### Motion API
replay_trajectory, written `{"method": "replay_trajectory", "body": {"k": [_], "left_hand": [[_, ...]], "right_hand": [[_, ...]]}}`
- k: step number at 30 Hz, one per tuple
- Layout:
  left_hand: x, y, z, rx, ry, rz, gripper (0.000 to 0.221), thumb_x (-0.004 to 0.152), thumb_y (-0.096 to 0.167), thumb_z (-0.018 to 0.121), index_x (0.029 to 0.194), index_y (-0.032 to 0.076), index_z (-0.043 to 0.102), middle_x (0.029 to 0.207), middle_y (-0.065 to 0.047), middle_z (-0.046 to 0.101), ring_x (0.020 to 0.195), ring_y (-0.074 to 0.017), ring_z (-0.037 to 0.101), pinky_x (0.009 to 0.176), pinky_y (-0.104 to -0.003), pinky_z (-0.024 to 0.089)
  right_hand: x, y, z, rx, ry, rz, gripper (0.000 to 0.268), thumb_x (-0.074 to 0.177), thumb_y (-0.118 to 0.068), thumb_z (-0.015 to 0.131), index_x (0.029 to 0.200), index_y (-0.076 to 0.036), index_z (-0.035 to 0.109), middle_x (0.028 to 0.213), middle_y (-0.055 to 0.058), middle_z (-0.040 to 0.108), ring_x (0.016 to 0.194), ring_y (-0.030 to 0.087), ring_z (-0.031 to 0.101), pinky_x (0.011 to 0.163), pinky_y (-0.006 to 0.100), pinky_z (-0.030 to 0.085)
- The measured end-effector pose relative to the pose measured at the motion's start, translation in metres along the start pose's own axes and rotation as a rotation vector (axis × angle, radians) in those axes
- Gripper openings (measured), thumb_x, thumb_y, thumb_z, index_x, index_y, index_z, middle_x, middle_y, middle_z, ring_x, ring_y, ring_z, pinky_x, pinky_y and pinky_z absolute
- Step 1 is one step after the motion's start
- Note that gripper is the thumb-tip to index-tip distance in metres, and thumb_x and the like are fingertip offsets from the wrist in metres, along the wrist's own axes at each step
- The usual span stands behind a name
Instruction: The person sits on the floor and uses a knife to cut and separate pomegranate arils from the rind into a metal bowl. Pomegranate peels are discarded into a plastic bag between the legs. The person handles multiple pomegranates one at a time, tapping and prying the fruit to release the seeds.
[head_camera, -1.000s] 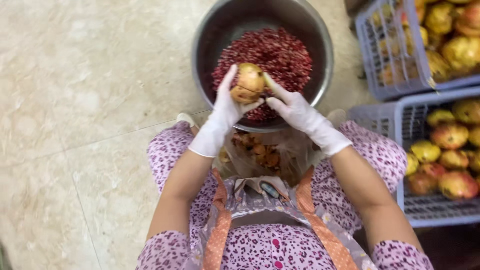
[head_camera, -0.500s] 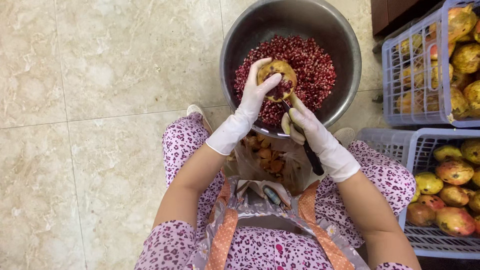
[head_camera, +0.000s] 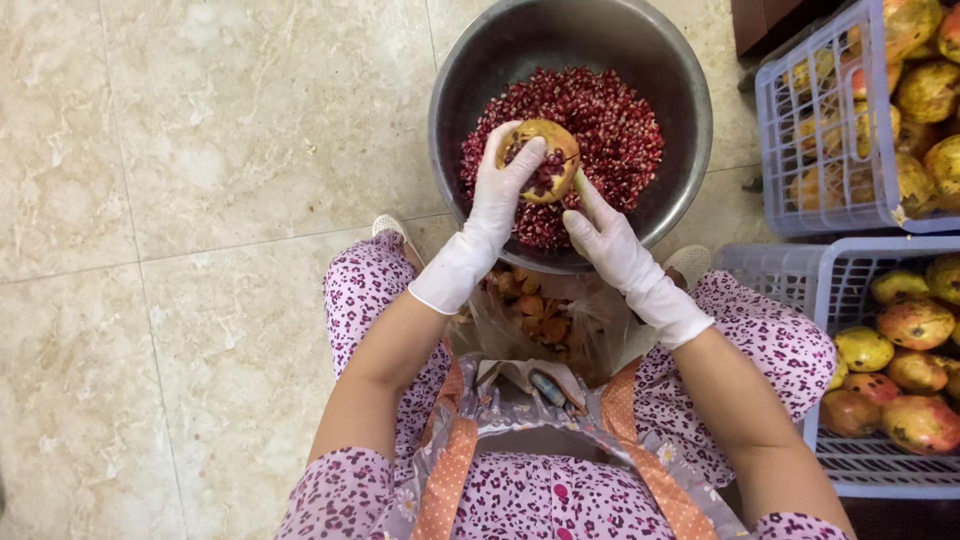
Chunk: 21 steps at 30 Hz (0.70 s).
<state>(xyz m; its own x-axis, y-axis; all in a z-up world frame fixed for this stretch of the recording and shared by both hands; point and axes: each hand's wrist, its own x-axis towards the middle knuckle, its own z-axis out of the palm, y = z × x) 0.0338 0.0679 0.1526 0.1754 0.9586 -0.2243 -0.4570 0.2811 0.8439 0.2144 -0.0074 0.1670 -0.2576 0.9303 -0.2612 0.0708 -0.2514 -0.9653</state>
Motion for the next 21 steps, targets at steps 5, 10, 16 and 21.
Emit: {"method": "replay_trajectory", "body": {"k": [5,10,16,21], "left_hand": [[0.006,0.012,-0.009,-0.092,-0.1,-0.492,0.085,0.08,0.071,0.061,0.137,0.009,0.058,0.131,-0.017,0.067,0.118,-0.0322,0.067,0.093,-0.053,0.059],[0.011,0.006,-0.017,-0.15,-0.053,-0.526,0.091,0.082,0.078,0.055,0.14,0.008,0.06,0.134,-0.02,0.067,0.119,-0.034,0.067,0.097,-0.051,0.056],[0.011,-0.005,-0.012,-0.139,0.075,-0.214,0.067,0.085,0.04,0.078,0.135,0.006,0.049,0.127,-0.016,0.064,0.114,-0.0275,0.068,0.099,-0.052,0.059],[0.01,-0.003,-0.008,-0.02,0.06,-0.052,0.055,0.089,0.023,0.078,0.134,0.005,0.052,0.124,-0.012,0.065,0.111,-0.0202,0.065,0.098,-0.036,0.054]], "right_hand": [[-0.001,-0.001,-0.013,-0.313,-0.005,-0.225,0.078,0.106,-0.037,0.06,0.166,-0.014,0.016,0.102,0.004,0.062,0.089,0.012,0.055,0.08,0.028,0.047],[0.002,-0.018,-0.019,-0.687,0.007,-0.21,0.073,0.108,-0.037,0.054,0.169,-0.021,0.018,0.099,0.014,0.068,0.092,0.024,0.067,0.091,0.039,0.052],[-0.01,-0.04,0.003,-0.001,-0.242,0.092,0.081,0.103,-0.047,0.046,0.168,-0.019,0.006,0.068,0.0,0.053,0.053,0.009,0.044,0.048,0.024,0.042],[-0.014,-0.047,0.01,0.194,-0.21,0.134,0.076,0.105,-0.044,0.041,0.168,-0.017,0.009,0.07,-0.002,0.051,0.043,0.003,0.03,0.038,0.019,0.026]]}}
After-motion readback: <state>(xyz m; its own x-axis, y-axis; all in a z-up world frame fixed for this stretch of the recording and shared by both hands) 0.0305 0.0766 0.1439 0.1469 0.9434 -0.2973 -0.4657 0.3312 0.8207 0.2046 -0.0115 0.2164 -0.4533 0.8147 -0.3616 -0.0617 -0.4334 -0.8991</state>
